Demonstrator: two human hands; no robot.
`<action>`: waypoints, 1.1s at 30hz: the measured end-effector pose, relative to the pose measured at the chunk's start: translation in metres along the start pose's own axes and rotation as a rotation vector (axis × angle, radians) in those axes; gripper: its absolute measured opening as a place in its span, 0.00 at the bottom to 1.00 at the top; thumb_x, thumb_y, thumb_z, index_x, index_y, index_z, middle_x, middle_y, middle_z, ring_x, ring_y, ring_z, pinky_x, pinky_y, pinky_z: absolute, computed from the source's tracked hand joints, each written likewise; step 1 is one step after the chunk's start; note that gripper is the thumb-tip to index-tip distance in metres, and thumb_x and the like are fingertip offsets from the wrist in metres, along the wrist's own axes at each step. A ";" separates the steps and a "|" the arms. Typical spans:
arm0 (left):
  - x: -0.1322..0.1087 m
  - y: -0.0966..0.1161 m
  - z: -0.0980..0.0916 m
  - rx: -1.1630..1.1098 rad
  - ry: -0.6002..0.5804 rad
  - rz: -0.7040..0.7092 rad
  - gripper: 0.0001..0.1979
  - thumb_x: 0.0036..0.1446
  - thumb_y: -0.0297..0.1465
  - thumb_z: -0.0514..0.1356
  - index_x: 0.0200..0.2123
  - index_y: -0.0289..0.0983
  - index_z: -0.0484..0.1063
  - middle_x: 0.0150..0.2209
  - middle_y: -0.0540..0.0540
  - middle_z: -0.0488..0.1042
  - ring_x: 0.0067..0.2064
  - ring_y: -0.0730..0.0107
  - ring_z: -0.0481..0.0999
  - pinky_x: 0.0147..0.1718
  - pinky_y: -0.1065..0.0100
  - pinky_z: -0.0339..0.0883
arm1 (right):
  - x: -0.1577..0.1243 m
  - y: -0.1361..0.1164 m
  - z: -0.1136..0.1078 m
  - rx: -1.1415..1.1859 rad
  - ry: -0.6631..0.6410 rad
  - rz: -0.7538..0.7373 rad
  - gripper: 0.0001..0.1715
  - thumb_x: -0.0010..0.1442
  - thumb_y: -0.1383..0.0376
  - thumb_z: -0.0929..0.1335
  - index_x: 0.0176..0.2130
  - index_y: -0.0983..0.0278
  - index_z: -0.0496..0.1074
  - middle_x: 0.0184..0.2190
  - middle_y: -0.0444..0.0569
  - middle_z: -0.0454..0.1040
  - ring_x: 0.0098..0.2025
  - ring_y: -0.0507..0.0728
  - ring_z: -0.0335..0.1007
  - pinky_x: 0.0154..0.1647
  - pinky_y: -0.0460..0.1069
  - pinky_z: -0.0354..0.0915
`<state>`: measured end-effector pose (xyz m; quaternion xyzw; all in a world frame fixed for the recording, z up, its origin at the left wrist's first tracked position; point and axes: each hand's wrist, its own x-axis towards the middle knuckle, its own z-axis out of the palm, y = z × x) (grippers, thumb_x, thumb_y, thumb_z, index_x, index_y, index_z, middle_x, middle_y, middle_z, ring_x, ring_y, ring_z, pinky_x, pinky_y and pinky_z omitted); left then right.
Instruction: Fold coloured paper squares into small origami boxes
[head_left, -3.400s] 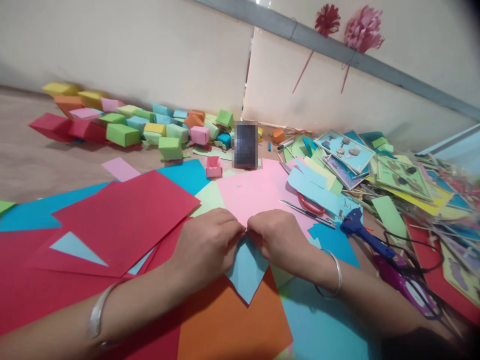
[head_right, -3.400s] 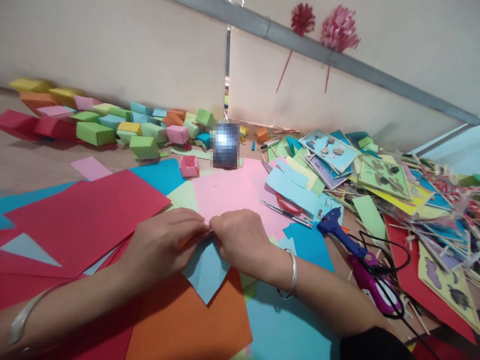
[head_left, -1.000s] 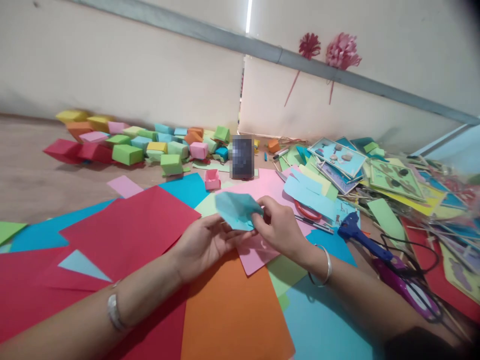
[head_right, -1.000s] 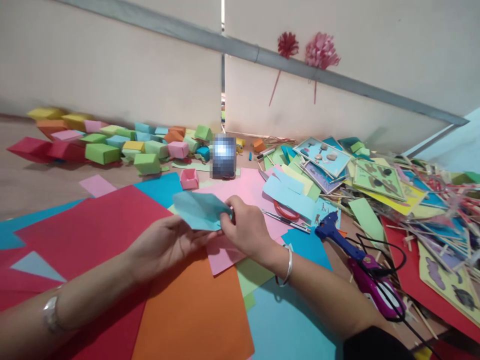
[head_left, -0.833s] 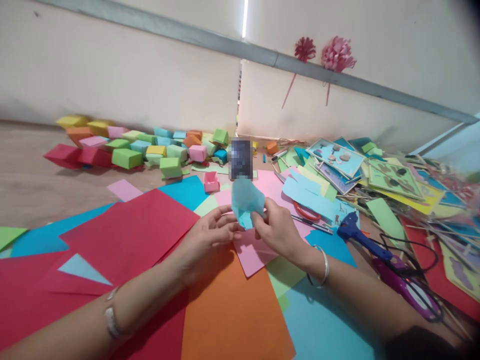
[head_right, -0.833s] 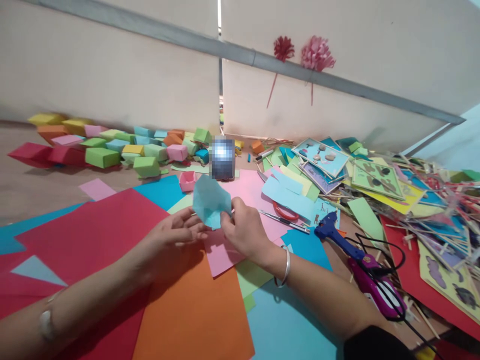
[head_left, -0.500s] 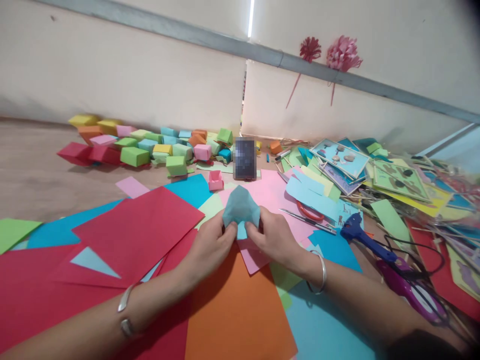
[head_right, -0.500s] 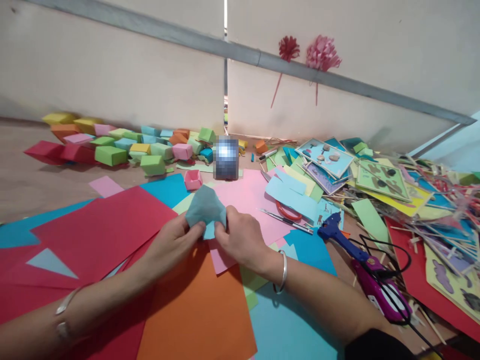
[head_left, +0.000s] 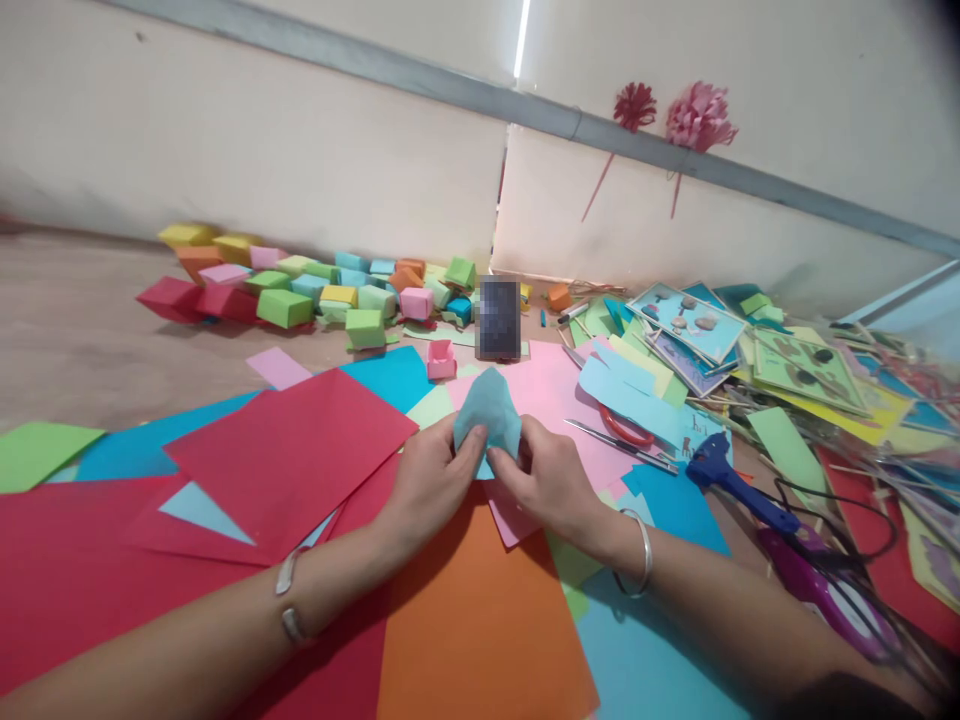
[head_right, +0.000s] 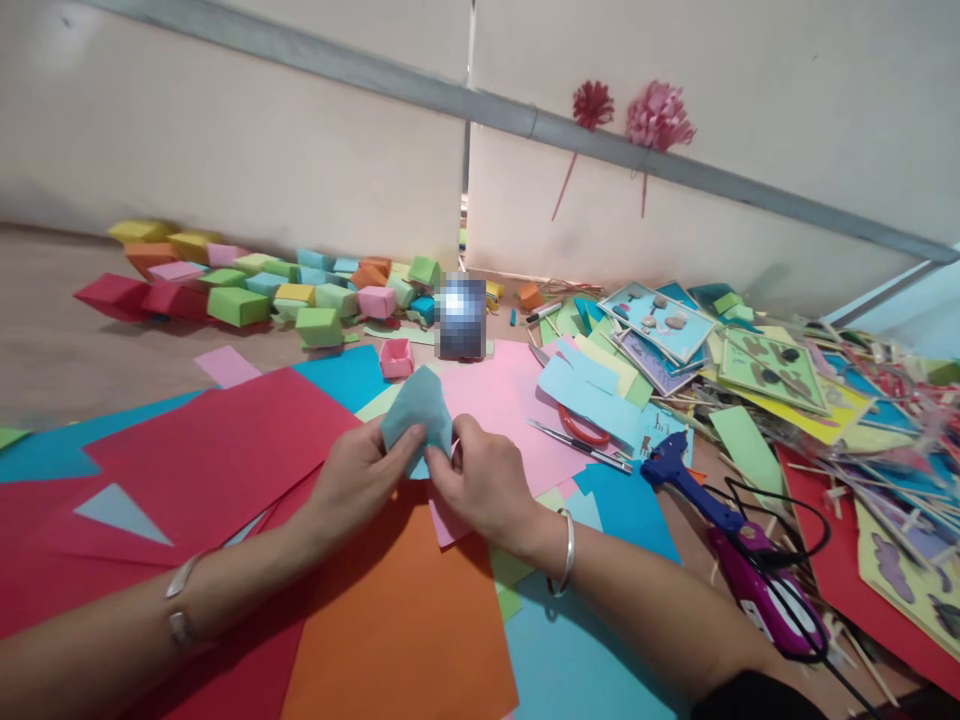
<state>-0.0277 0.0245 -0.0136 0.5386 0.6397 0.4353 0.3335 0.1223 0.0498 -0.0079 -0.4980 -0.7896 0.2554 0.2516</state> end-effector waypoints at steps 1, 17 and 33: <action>0.000 -0.001 0.000 -0.017 -0.004 0.003 0.16 0.52 0.44 0.54 0.20 0.41 0.58 0.20 0.53 0.60 0.24 0.71 0.57 0.23 0.67 0.54 | 0.000 0.001 0.000 0.012 0.019 -0.007 0.14 0.59 0.61 0.64 0.27 0.60 0.54 0.19 0.39 0.60 0.22 0.50 0.53 0.24 0.47 0.45; -0.004 0.004 -0.003 -0.075 -0.004 0.097 0.06 0.53 0.36 0.57 0.28 0.40 0.65 0.27 0.51 0.71 0.29 0.67 0.68 0.30 0.65 0.62 | -0.005 -0.002 -0.003 0.007 0.232 -0.330 0.04 0.59 0.70 0.63 0.34 0.61 0.61 0.31 0.47 0.68 0.33 0.54 0.63 0.32 0.48 0.60; -0.010 -0.004 -0.006 0.366 -0.107 0.439 0.13 0.58 0.25 0.51 0.43 0.40 0.70 0.41 0.44 0.77 0.40 0.61 0.74 0.33 0.65 0.63 | -0.004 0.000 -0.005 0.027 0.115 -0.245 0.05 0.56 0.71 0.64 0.31 0.62 0.67 0.27 0.44 0.70 0.29 0.53 0.64 0.31 0.47 0.60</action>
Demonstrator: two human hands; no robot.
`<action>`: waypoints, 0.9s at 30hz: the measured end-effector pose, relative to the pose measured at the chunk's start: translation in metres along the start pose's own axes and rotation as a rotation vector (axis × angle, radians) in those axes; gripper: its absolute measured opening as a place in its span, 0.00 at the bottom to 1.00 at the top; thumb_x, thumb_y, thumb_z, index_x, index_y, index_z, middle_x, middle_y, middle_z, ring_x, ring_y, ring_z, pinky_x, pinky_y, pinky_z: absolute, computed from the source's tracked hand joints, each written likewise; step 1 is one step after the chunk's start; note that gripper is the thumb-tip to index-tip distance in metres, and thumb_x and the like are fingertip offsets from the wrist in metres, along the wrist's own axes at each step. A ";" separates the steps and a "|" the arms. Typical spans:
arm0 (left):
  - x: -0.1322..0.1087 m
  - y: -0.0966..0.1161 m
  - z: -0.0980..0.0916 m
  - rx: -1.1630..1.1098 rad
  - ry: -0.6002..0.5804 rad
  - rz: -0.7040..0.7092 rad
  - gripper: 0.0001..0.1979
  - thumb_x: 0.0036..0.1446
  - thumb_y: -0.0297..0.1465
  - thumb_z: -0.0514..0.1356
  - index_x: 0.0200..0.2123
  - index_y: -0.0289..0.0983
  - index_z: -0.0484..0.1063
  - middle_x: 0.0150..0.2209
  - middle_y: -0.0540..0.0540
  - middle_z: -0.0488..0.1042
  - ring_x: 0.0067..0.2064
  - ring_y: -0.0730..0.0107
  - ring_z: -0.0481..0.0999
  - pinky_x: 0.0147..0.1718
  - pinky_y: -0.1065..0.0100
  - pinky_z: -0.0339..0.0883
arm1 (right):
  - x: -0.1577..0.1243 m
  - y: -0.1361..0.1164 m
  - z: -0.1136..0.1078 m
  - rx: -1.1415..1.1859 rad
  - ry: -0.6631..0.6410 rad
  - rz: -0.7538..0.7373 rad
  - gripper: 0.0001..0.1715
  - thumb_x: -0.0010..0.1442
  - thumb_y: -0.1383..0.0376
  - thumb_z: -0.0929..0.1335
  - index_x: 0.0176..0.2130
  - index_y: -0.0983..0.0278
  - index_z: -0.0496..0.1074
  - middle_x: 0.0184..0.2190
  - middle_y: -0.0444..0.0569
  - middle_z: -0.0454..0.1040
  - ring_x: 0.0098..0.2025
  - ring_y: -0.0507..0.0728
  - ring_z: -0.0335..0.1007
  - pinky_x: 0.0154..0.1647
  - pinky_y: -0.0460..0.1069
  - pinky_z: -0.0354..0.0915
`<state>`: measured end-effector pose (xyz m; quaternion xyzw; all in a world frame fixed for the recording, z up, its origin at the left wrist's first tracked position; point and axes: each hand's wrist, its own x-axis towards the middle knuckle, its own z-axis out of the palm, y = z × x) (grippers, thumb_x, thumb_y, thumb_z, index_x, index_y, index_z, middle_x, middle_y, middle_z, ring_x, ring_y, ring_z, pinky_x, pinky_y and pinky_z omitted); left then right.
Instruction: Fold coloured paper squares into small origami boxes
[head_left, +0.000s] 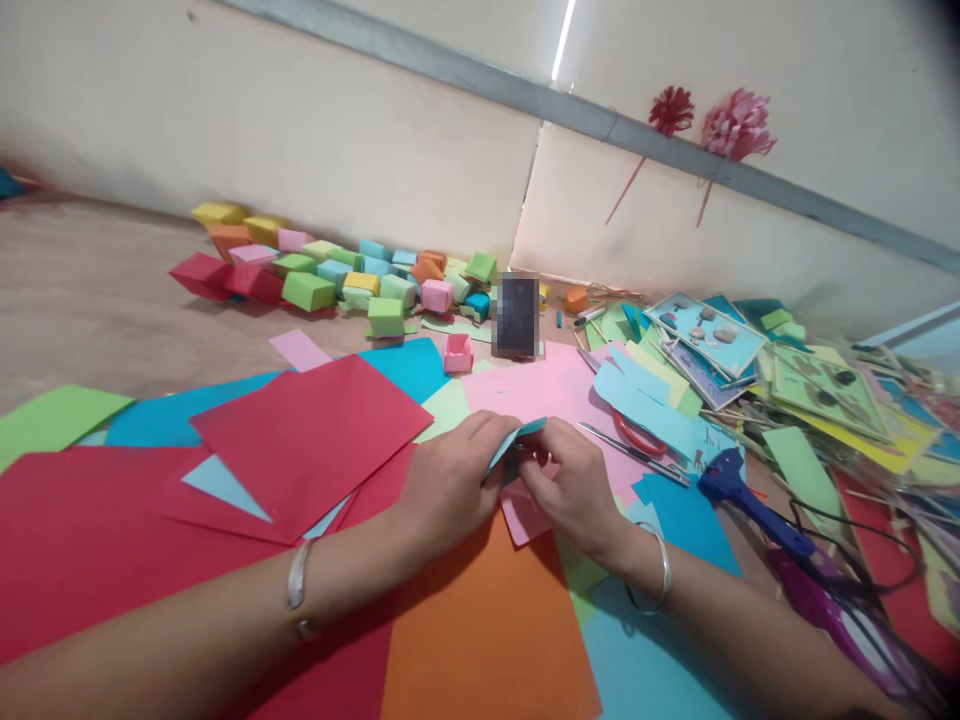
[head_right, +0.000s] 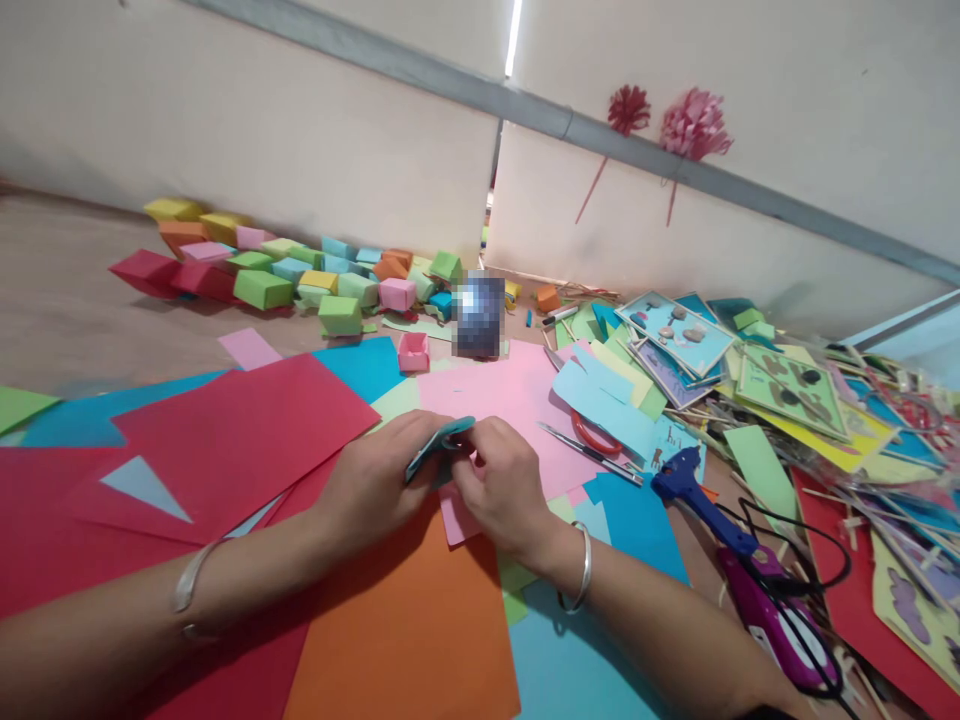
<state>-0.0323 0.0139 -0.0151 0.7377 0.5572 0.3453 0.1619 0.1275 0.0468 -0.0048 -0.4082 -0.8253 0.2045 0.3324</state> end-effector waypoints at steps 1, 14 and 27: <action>0.000 0.001 -0.001 0.033 -0.015 0.018 0.13 0.58 0.25 0.51 0.43 0.40 0.71 0.41 0.44 0.77 0.40 0.60 0.74 0.33 0.65 0.63 | -0.001 0.000 0.000 0.002 -0.004 0.035 0.04 0.56 0.71 0.64 0.31 0.62 0.67 0.26 0.43 0.69 0.28 0.52 0.64 0.30 0.47 0.59; 0.005 -0.005 -0.003 -0.194 0.048 -0.067 0.09 0.58 0.28 0.52 0.32 0.41 0.73 0.32 0.46 0.77 0.34 0.63 0.73 0.34 0.64 0.66 | -0.004 -0.001 0.000 0.067 0.014 -0.082 0.06 0.63 0.67 0.66 0.38 0.63 0.74 0.31 0.48 0.75 0.33 0.54 0.71 0.35 0.49 0.67; 0.005 0.005 -0.003 -0.068 0.038 -0.187 0.06 0.52 0.27 0.54 0.35 0.41 0.67 0.29 0.49 0.72 0.31 0.64 0.71 0.30 0.67 0.61 | -0.003 0.000 0.002 0.023 -0.016 0.006 0.09 0.61 0.70 0.63 0.28 0.62 0.67 0.27 0.46 0.73 0.30 0.53 0.67 0.32 0.47 0.62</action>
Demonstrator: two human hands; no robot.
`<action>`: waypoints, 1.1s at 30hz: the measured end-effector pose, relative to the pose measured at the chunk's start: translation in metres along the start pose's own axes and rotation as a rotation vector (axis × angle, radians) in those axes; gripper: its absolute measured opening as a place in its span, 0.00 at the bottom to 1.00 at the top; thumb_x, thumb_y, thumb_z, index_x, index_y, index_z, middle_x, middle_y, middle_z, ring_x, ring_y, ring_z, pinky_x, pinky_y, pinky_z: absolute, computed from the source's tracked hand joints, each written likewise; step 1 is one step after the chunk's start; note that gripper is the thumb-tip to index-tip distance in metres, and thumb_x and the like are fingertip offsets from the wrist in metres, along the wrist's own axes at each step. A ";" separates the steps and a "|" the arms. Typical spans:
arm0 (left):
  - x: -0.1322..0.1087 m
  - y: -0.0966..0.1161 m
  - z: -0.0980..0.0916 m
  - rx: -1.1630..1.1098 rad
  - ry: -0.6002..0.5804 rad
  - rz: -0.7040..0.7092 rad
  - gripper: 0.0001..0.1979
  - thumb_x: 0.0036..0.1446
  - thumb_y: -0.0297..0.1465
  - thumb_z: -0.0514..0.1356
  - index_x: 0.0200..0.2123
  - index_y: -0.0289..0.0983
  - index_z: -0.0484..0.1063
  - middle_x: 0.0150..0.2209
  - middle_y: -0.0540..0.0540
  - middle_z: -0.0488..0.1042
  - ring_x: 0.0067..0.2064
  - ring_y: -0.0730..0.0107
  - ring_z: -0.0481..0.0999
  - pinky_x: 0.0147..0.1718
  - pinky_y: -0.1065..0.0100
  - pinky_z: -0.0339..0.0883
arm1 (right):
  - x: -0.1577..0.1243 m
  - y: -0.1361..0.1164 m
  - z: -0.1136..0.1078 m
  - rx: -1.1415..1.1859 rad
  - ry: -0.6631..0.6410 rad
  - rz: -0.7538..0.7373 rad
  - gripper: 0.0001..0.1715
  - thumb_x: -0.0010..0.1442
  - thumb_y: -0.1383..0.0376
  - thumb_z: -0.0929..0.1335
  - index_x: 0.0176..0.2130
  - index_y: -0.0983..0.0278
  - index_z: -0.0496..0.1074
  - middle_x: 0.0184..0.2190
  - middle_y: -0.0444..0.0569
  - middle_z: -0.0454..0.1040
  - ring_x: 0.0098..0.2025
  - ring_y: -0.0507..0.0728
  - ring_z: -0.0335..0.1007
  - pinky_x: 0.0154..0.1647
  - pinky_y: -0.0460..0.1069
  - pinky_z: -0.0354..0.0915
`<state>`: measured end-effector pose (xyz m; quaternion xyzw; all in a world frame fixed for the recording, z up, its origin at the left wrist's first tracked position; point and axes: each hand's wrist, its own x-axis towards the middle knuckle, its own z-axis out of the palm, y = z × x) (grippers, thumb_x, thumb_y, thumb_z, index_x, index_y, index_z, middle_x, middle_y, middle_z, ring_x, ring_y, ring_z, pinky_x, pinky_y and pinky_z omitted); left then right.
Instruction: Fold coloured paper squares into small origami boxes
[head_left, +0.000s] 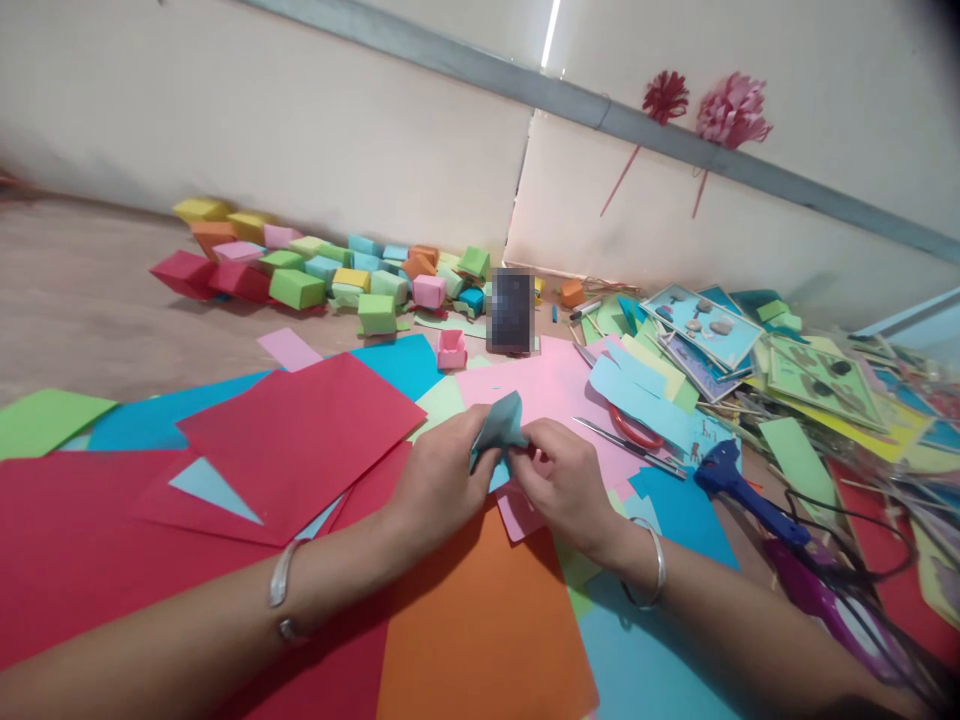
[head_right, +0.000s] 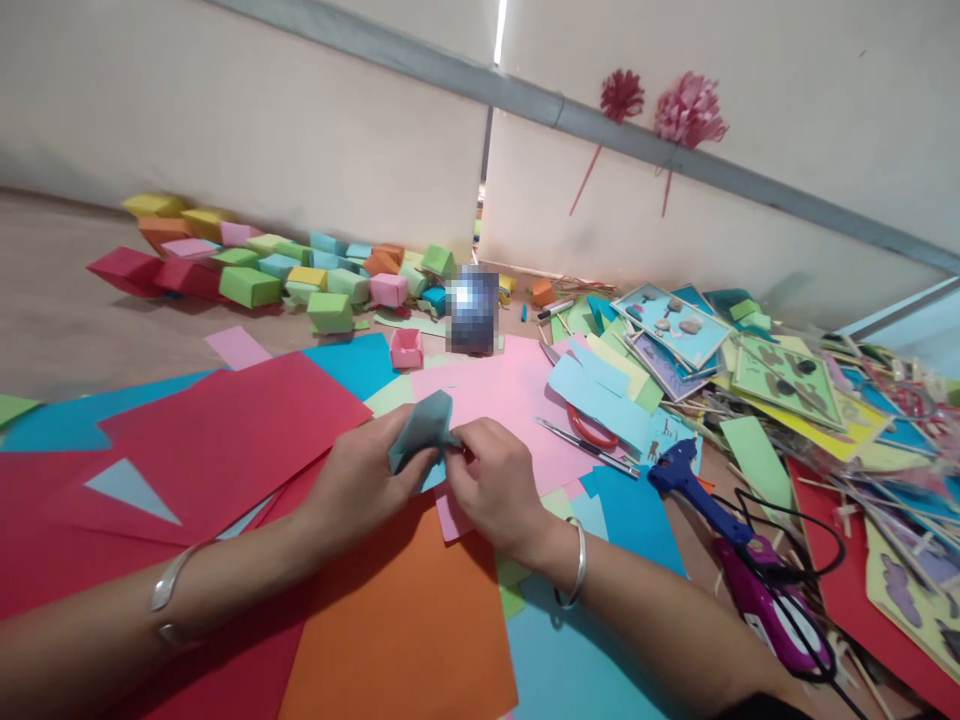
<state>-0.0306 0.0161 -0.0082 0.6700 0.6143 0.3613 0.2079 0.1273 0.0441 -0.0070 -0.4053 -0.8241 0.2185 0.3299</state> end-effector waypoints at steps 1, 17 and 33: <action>0.000 0.000 0.000 0.032 -0.002 -0.032 0.06 0.52 0.28 0.54 0.35 0.41 0.66 0.28 0.50 0.71 0.30 0.64 0.70 0.29 0.67 0.59 | 0.000 0.000 0.000 0.012 0.010 -0.005 0.08 0.61 0.69 0.64 0.29 0.62 0.67 0.28 0.46 0.72 0.30 0.53 0.66 0.32 0.47 0.62; 0.002 -0.008 0.001 -0.030 -0.028 0.062 0.06 0.51 0.25 0.52 0.24 0.40 0.63 0.25 0.51 0.69 0.28 0.69 0.65 0.29 0.68 0.58 | -0.004 0.001 0.001 -0.059 0.083 -0.183 0.08 0.63 0.69 0.66 0.33 0.63 0.75 0.30 0.49 0.79 0.34 0.55 0.73 0.36 0.50 0.67; -0.001 -0.012 0.000 -0.205 -0.006 0.131 0.11 0.53 0.24 0.54 0.30 0.40 0.76 0.32 0.47 0.79 0.34 0.64 0.76 0.34 0.64 0.67 | -0.002 0.000 0.001 0.080 0.165 0.037 0.13 0.56 0.64 0.73 0.35 0.61 0.65 0.29 0.42 0.69 0.28 0.51 0.64 0.28 0.47 0.63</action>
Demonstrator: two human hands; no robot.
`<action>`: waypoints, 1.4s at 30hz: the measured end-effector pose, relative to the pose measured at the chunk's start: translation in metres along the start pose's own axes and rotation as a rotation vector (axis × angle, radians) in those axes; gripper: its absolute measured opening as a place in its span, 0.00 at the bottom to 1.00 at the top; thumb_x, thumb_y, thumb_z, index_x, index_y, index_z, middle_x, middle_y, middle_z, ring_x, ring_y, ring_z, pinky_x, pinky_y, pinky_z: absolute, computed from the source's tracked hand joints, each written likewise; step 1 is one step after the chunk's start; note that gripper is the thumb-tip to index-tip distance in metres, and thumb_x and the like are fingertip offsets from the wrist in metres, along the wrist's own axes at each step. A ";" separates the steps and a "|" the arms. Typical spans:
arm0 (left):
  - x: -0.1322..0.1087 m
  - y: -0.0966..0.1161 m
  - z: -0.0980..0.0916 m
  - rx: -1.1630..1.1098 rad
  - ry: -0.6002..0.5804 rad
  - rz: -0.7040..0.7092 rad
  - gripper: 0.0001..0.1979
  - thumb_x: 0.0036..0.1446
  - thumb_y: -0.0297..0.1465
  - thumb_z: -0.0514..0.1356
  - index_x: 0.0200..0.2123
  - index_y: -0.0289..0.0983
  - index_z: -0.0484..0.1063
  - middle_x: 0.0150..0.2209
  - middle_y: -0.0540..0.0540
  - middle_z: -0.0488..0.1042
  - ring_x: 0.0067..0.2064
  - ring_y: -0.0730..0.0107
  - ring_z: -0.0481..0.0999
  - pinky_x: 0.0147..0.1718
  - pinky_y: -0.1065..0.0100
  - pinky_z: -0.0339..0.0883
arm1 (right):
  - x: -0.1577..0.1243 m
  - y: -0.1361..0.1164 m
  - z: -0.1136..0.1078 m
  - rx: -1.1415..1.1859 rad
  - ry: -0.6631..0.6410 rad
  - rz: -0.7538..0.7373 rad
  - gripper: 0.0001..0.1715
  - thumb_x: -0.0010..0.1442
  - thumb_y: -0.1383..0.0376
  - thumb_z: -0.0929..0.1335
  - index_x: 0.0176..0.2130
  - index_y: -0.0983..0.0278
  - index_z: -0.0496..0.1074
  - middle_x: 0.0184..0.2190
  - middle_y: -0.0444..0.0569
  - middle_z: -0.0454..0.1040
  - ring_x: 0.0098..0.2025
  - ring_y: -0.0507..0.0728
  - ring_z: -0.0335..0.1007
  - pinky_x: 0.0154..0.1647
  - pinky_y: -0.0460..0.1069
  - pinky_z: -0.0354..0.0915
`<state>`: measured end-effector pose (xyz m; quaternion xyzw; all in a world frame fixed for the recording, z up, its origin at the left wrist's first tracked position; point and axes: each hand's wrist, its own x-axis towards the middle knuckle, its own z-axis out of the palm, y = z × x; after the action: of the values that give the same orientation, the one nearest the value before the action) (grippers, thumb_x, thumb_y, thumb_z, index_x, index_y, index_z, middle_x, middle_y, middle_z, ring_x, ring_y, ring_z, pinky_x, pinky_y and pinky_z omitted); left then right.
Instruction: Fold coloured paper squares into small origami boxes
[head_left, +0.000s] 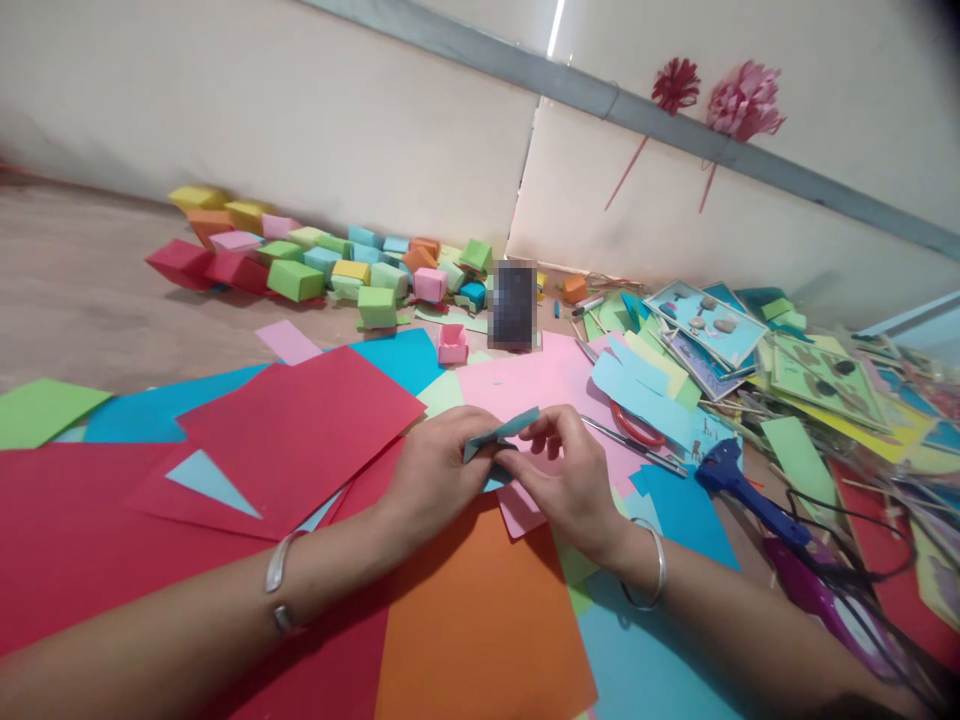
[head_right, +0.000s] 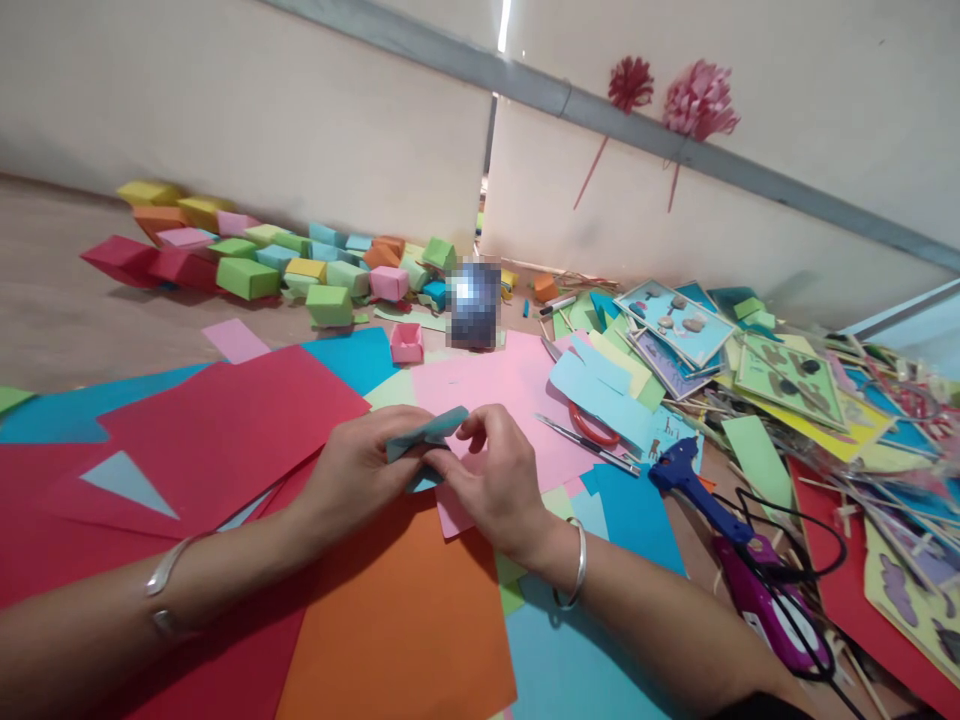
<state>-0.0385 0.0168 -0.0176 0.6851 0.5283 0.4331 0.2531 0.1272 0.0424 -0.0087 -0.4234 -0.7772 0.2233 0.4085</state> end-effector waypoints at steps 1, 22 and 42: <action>0.001 0.000 0.000 -0.022 0.006 -0.005 0.12 0.53 0.24 0.54 0.31 0.40 0.77 0.33 0.47 0.80 0.35 0.63 0.76 0.35 0.63 0.67 | 0.000 0.000 0.000 0.043 -0.013 0.029 0.14 0.55 0.64 0.73 0.38 0.61 0.65 0.31 0.43 0.71 0.29 0.51 0.65 0.29 0.47 0.64; 0.000 0.010 0.003 -0.055 0.083 -0.148 0.07 0.51 0.29 0.57 0.35 0.40 0.71 0.34 0.48 0.77 0.35 0.66 0.77 0.33 0.65 0.72 | 0.002 0.001 0.001 0.102 -0.156 0.112 0.05 0.52 0.72 0.65 0.29 0.62 0.68 0.27 0.42 0.73 0.29 0.52 0.66 0.32 0.46 0.62; 0.000 0.002 0.001 -0.111 0.011 -0.142 0.06 0.55 0.35 0.60 0.34 0.40 0.75 0.38 0.45 0.77 0.41 0.63 0.77 0.39 0.60 0.76 | 0.009 0.013 -0.002 0.031 -0.164 0.015 0.09 0.52 0.73 0.63 0.32 0.62 0.69 0.32 0.46 0.74 0.34 0.54 0.68 0.37 0.48 0.63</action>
<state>-0.0364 0.0163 -0.0161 0.6285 0.5522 0.4463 0.3177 0.1322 0.0568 -0.0125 -0.4034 -0.8012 0.2722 0.3482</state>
